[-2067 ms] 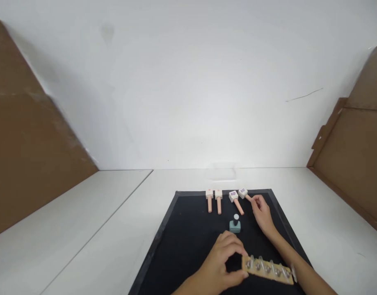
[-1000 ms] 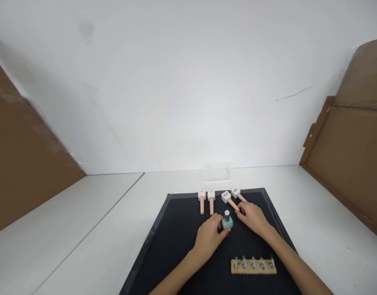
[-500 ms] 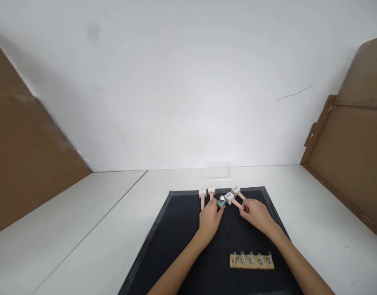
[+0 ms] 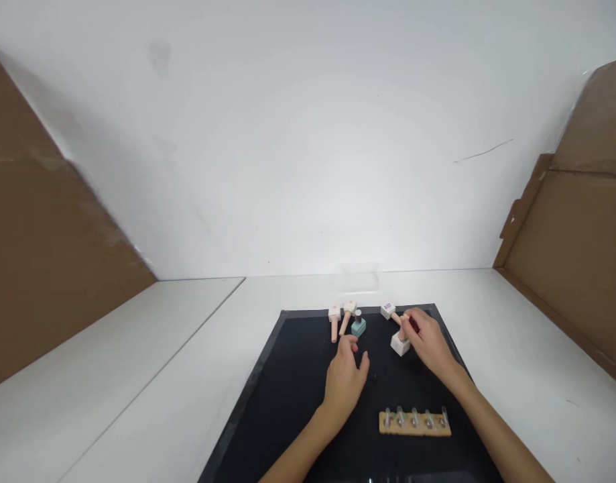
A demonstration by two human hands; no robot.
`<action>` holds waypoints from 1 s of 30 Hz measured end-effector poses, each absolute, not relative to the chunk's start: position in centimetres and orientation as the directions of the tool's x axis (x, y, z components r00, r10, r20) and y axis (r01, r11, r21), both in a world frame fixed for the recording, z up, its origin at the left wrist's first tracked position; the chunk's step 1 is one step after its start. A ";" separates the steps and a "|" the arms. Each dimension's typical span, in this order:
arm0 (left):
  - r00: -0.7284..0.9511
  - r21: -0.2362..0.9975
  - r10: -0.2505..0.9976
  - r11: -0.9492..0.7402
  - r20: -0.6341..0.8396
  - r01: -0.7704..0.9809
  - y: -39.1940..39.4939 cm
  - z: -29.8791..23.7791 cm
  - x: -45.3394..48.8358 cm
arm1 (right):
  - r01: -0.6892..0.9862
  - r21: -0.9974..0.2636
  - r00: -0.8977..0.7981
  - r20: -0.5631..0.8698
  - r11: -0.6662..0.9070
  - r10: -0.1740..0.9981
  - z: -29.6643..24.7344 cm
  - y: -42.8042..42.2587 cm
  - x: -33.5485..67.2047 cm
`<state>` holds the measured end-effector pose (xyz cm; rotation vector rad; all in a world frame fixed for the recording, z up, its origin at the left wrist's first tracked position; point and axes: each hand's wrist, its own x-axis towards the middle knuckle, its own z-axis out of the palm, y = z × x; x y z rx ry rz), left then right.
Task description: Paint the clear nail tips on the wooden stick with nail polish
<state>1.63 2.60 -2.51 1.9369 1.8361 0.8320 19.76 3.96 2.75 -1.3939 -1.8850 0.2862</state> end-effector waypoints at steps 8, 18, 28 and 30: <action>0.076 0.689 0.967 -0.228 0.244 0.688 1.7 -3.4 1.5 | 0.661 -0.567 -0.178 0.517 0.491 0.837 1.9 4.0 18.7; 0.092 0.725 0.969 -0.233 0.230 0.648 1.8 -3.4 1.4 | 0.719 -0.558 -0.074 0.531 0.414 0.844 -0.7 4.7 18.3; 0.112 0.716 0.974 -0.223 0.200 0.662 1.7 -3.0 1.4 | 0.814 -0.483 -0.111 0.415 0.322 0.903 -1.5 5.5 18.8; 0.116 0.713 0.973 -0.226 0.200 0.664 1.8 -3.0 1.4 | 0.842 -0.467 -0.063 0.413 0.271 0.908 -1.4 5.6 19.2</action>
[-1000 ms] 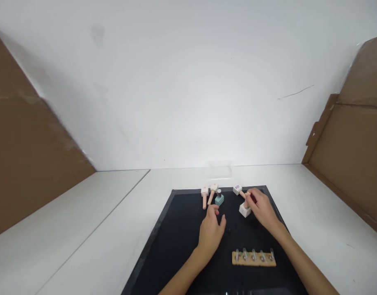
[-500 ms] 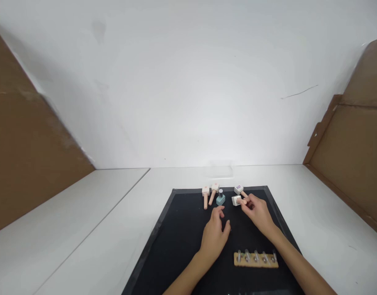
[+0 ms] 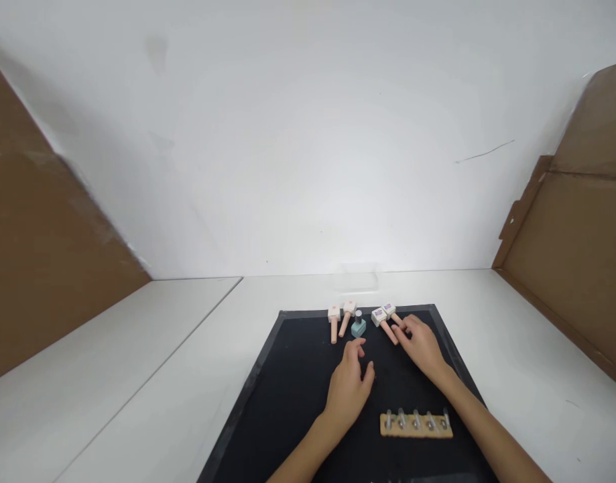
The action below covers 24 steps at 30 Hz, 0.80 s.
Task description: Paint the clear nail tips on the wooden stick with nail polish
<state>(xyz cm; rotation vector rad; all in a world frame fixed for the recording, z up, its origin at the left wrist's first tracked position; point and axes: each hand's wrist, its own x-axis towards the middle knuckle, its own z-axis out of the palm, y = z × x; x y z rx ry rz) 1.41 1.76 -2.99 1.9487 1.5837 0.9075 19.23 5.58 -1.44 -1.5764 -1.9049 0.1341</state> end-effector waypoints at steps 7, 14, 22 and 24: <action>0.136 0.707 0.974 -0.227 0.183 0.670 1.8 -2.9 1.2 | 0.881 -0.452 0.040 0.367 0.141 0.930 -1.9 6.6 20.3; 0.126 0.812 0.961 -0.277 0.248 0.513 1.8 -2.6 1.2 | 0.797 -0.559 0.020 0.404 0.229 0.915 2.1 5.2 21.6; 0.270 0.981 0.943 -0.181 0.193 -0.069 0.3 -0.8 1.0 | 0.544 -0.678 -0.224 0.451 0.495 0.864 5.7 0.6 18.4; 0.193 0.977 0.969 -0.119 0.153 -0.175 0.0 -0.4 1.2 | 0.481 -0.663 -0.257 0.519 0.574 0.815 5.6 0.1 17.6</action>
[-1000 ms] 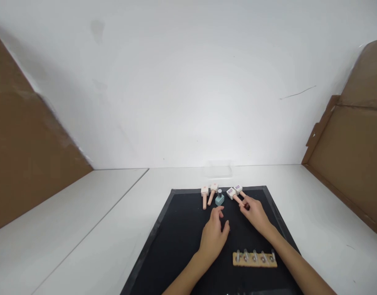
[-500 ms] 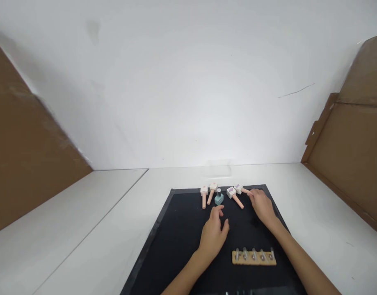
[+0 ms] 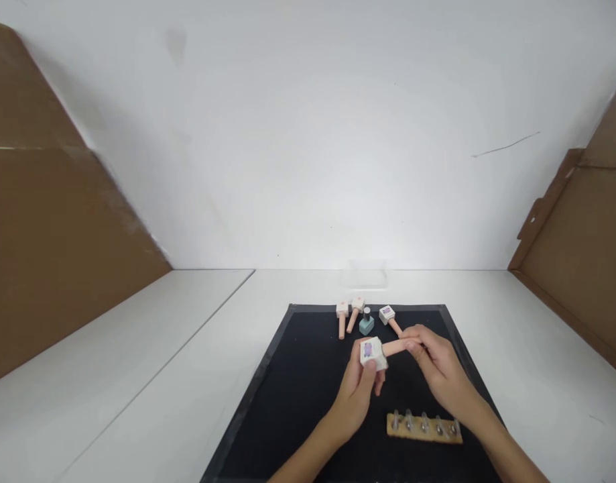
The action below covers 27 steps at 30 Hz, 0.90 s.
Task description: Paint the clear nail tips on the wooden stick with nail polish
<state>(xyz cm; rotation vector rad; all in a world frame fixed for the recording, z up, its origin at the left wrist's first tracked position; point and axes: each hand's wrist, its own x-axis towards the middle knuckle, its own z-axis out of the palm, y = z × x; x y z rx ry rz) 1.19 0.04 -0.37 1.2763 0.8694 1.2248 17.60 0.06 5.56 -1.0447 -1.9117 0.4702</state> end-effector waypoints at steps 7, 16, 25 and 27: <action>0.239 0.900 0.970 0.137 -0.038 -0.413 0.6 0.1 1.2 | 0.368 -0.472 -0.429 0.678 0.802 0.596 5.7 -0.4 17.3; 0.167 0.944 0.986 0.061 -0.006 -0.323 0.9 1.3 0.2 | 0.459 -0.649 -0.376 0.476 0.606 0.795 5.6 -0.3 17.1; 0.173 0.939 0.985 0.051 0.009 -0.339 1.0 1.1 0.3 | 0.308 -0.751 -0.285 0.513 0.584 0.810 4.8 -0.4 16.4; 0.189 0.944 0.982 0.051 0.012 -0.327 0.9 1.2 0.3 | 0.337 -0.726 -0.279 0.532 0.600 0.800 4.9 -0.4 16.3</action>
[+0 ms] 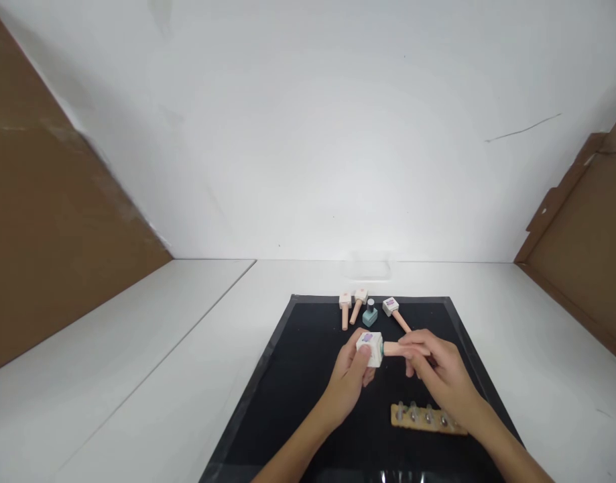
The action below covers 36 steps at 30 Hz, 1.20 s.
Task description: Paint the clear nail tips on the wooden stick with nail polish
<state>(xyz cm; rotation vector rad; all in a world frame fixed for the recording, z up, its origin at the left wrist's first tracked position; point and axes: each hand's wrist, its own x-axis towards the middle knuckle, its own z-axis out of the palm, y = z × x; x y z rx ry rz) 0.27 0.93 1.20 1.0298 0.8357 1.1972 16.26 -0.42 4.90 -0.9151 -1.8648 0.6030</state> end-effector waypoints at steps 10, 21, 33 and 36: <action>0.211 0.927 0.977 0.113 -0.037 -0.358 1.2 1.1 0.1 | 0.340 -0.629 -0.264 0.649 0.699 0.713 4.5 -0.4 16.1; 0.225 0.900 0.972 0.157 -0.068 -0.406 1.4 1.4 0.2 | 0.368 -0.557 -0.292 0.692 0.745 0.661 5.1 0.0 16.2; 0.259 0.881 0.963 0.181 -0.069 -0.436 1.3 1.7 -0.2 | 0.252 -0.662 -0.218 0.672 0.705 0.708 5.3 -0.1 16.5; 0.271 0.873 0.962 0.171 -0.047 -0.458 1.4 1.6 -0.3 | 0.231 -0.685 -0.198 0.662 0.691 0.723 5.3 -0.1 16.7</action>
